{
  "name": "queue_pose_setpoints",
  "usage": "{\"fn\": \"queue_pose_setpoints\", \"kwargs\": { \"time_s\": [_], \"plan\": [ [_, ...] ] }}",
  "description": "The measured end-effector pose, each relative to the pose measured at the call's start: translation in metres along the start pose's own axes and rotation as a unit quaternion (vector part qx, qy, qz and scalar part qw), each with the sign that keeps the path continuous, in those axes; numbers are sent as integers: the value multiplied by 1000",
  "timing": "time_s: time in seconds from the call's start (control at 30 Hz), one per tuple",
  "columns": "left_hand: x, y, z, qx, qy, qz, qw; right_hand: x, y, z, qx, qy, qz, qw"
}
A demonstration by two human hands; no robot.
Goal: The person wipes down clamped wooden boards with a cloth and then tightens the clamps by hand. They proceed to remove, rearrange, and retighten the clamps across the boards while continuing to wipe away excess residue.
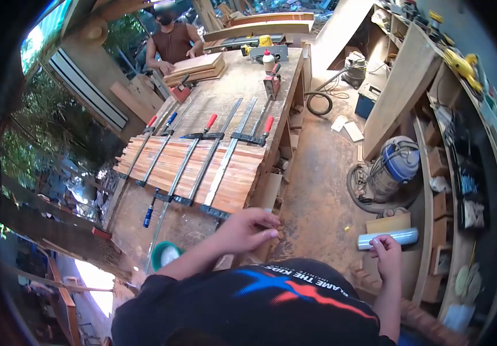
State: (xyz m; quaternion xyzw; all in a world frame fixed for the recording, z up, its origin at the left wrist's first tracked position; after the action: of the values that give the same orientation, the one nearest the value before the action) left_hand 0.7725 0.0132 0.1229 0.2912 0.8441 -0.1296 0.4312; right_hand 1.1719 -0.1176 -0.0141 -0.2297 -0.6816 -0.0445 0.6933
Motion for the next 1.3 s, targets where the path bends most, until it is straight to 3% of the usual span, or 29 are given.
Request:
{"fn": "queue_pose_setpoints", "kwargs": {
  "time_s": [0.1,0.2,0.3,0.43,0.47,0.5,0.67,0.77,0.83,1.0,1.1,1.23,1.3],
  "plan": [
    [-6,61,-27,-48,27,-5,998,-2,66,-11,-9,-14,28,999],
    [6,102,-35,-96,33,-6,995,-21,149,-3,52,21,81,995],
    [31,125,-29,-132,35,-104,985,-13,232,10,119,-13,105,987],
    [36,134,-28,-240,41,-164,956,40,358,88,243,-75,81,964],
    [41,130,-25,-270,-18,-175,947,59,381,108,274,-105,67,954],
    [43,122,-29,-311,-11,-203,928,90,401,136,328,-211,-12,921],
    [59,50,-35,-510,16,-320,798,154,464,281,420,-139,30,896],
    [79,1,-29,-563,63,-404,719,174,473,377,472,-57,47,879],
    [125,-42,-27,-596,43,-450,664,174,475,428,461,-3,77,884],
    [154,-76,-66,-583,124,-562,574,121,511,542,404,77,175,895],
    [183,-96,-72,-580,164,-612,512,72,547,588,298,43,220,928],
    [235,-108,-48,-584,44,-674,451,53,533,642,346,199,320,859],
    [229,-91,-51,-582,62,-685,434,48,530,653,353,253,368,822]
  ]
}}
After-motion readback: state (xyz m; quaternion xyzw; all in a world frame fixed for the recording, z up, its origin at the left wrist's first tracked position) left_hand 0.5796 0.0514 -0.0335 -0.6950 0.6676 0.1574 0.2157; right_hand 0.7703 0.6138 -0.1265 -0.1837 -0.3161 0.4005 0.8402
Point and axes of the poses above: each hand's wrist, its own y-axis towards the middle knuckle, its own z-axis out of the palm, x = y × z, the point moved 10 cm from there along y, towards the middle knuckle, and after that the axes turned 3 degrees about y, right-handed, at the moved point
